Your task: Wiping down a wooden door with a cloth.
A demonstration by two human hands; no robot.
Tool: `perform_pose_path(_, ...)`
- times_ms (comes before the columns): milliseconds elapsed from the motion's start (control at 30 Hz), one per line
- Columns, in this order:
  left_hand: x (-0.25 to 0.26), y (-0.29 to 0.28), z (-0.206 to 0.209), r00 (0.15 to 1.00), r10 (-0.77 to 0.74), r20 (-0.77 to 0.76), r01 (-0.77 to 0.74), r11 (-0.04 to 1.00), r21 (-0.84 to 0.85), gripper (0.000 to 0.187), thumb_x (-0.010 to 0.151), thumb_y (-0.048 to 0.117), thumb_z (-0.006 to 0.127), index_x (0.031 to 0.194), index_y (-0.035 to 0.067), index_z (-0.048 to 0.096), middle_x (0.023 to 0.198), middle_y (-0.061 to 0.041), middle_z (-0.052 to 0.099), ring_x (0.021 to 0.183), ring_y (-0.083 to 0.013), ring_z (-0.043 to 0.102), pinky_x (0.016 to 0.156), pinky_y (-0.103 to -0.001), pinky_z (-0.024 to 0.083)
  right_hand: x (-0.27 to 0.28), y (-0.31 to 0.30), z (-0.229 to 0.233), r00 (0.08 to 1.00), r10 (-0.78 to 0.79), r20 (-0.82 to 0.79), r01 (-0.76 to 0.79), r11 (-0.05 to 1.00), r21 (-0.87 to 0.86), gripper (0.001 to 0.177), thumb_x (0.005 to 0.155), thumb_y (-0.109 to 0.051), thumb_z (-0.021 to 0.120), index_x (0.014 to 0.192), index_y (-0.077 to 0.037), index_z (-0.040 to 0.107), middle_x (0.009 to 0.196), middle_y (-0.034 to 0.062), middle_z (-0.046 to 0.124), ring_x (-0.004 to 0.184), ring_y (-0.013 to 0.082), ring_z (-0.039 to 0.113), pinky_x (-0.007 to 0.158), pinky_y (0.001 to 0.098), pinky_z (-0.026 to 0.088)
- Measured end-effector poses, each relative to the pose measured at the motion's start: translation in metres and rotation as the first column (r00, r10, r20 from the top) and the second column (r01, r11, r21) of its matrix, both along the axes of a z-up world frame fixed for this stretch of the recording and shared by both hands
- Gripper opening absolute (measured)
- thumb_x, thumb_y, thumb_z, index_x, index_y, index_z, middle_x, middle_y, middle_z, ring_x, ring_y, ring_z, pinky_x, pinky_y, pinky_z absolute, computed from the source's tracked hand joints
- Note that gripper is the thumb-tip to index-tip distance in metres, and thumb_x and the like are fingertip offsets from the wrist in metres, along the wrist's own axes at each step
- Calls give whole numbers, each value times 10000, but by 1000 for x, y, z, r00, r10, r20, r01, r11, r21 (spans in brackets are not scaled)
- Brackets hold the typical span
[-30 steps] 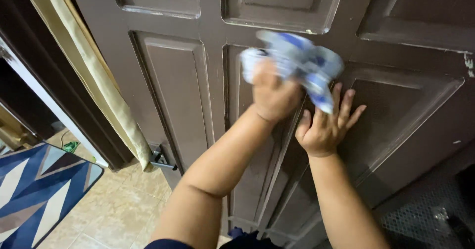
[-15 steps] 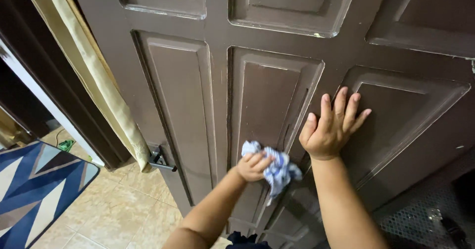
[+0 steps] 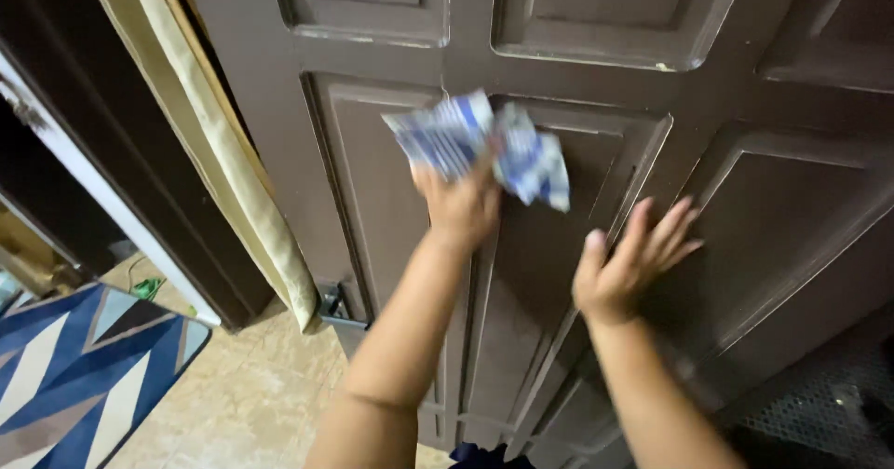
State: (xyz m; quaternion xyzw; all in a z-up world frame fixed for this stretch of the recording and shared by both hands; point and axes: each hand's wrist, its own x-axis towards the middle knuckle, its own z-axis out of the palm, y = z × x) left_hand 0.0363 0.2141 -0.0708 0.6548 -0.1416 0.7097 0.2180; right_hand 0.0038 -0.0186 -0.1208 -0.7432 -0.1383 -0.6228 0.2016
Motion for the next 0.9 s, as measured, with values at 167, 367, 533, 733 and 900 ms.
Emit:
perform_pose_path(167, 9, -9, -224, 990, -100, 97, 99, 995, 15, 383, 954, 223, 659, 1312, 126, 564, 1387, -204, 476, 1321, -418, 463, 1133, -617, 419, 5, 15, -38, 988, -154, 34, 157, 959, -235, 636, 1096, -403, 566, 1613, -76, 394, 1698, 290, 144, 1507, 656, 77, 1223, 782, 170)
perform_pose_path(367, -4, -11, -159, 996, 79, 46, -81, 996, 41, 299, 981, 329, 738, 1219, 221, 592, 1382, -79, 578, 1337, -327, 503, 1136, -531, 354, 7, 14, -35, 982, -180, 54, 188, 950, -248, 646, 1066, -417, 561, 1582, -55, 422, 1668, 317, 178, 1468, 705, 129, 1185, 817, 224)
perform_pose_path(533, 19, -3, 41, 983, 16, 182, -6, 998, -55, 213, 959, 272, 806, 1136, 198, 713, 1453, -66, 578, 1364, -322, 536, 1183, -507, 375, 7, 12, -39, 976, -213, 52, 219, 936, -277, 635, 1082, -433, 555, 1563, -32, 447, 1653, 335, 193, 1461, 706, 142, 1167, 813, 244)
perform_pose_path(733, 8, 9, 11, 985, -137, 110, 126, 987, 97, 222, 939, 344, 681, 1096, 192, 644, 1474, -145, 552, 1375, -392, 511, 1182, -546, 324, 6, 16, -39, 974, -221, 45, 225, 937, -267, 632, 1090, -431, 546, 1567, -31, 440, 1654, 331, 190, 1461, 706, 136, 1183, 807, 237)
perform_pose_path(900, 24, 30, -265, 986, -158, -53, 167, 928, 334, 306, 963, 338, 631, 1232, 193, 648, 1491, -97, 583, 1412, -365, 514, 1195, -559, 283, 8, 19, -41, 966, -253, 59, 260, 934, -245, 661, 1068, -442, 536, 1595, -62, 418, 1666, 312, 190, 1480, 684, 149, 1205, 800, 245)
